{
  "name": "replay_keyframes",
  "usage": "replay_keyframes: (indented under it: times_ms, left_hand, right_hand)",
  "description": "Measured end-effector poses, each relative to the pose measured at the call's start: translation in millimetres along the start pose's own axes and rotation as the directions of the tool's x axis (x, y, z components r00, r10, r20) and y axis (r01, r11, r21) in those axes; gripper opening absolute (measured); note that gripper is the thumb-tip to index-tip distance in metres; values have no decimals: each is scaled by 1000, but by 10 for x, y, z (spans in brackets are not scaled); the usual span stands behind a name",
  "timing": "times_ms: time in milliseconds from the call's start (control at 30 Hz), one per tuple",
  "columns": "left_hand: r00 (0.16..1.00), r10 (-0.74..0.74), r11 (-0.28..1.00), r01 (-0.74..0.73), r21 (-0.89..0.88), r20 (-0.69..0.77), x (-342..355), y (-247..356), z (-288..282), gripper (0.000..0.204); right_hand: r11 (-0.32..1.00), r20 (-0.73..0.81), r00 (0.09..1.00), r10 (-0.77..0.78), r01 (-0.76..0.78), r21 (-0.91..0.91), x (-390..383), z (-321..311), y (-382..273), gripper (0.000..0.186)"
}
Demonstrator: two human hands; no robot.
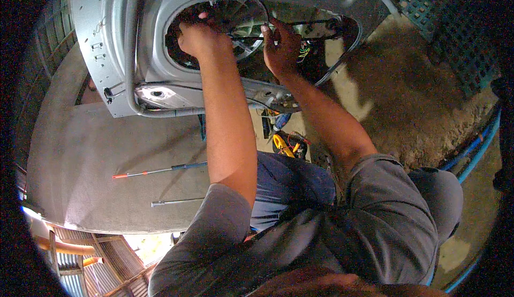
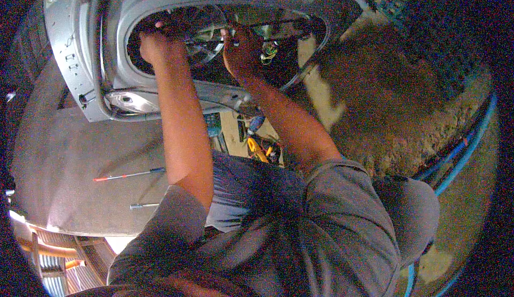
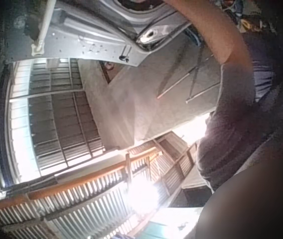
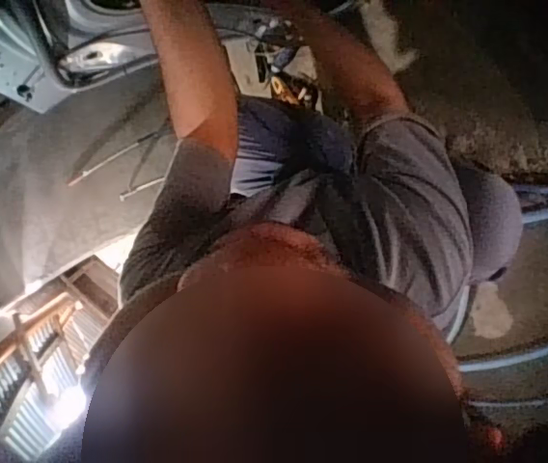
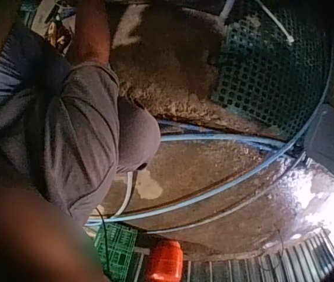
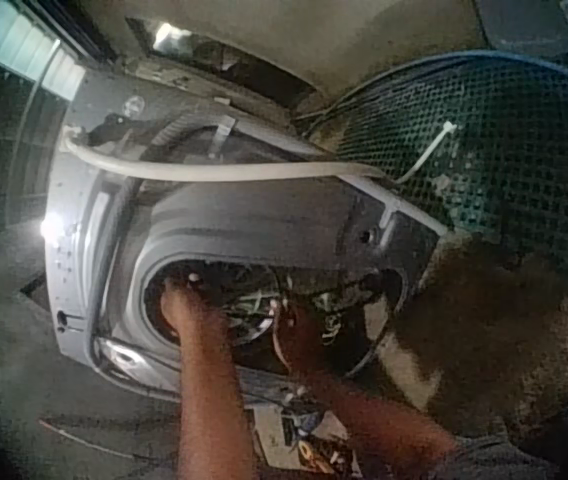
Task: The person works on the back of a washing machine, routing wires and securing components with a cordless drill. They then use a multimeter to test electrical connections.
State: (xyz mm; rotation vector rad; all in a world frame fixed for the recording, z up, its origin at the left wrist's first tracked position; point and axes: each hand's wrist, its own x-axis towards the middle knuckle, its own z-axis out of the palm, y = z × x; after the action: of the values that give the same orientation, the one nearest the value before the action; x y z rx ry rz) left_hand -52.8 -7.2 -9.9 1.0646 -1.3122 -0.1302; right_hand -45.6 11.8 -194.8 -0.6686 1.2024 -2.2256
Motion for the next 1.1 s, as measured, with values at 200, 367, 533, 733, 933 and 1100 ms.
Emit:
replay_keyframes:
  times_ms: [200, 367, 533, 733, 933, 1100]
  left_hand:
    - [972, 217, 953, -231, 194, 92, 118, -128, -226, 19]
    - [928, -371, 822, 305, -481, -45, 99, -79, -210, 19]
    - [924, -381, 802, 312, -509, -34, 5, -46, -214, 19]
    - [908, -417, 789, 336, -514, -47, -5, -89, -294, 21]
    - [859, -497, 746, 348, -567, -127, 46, -178, -363, 15]
    - [854, -510, 714, 352, -605, -104, 82, -194, -378, 12]
  right_hand:
    - [988, -84, 993, -79, 89, 124, 177, 11, -35, 34]
    - [928, 8, 999, 32, -32, 371, 254, 16, -61, 42]
    - [947, 8, 1000, 23, -25, 320, 266, 60, -47, 48]
    - [966, -39, 996, 78, -66, 251, 260, 91, -102, 50]
    - [967, -7, 992, 129, -124, 221, 313, 91, -139, 50]
    - [943, 6, 987, 159, -154, 296, 299, 62, -167, 54]
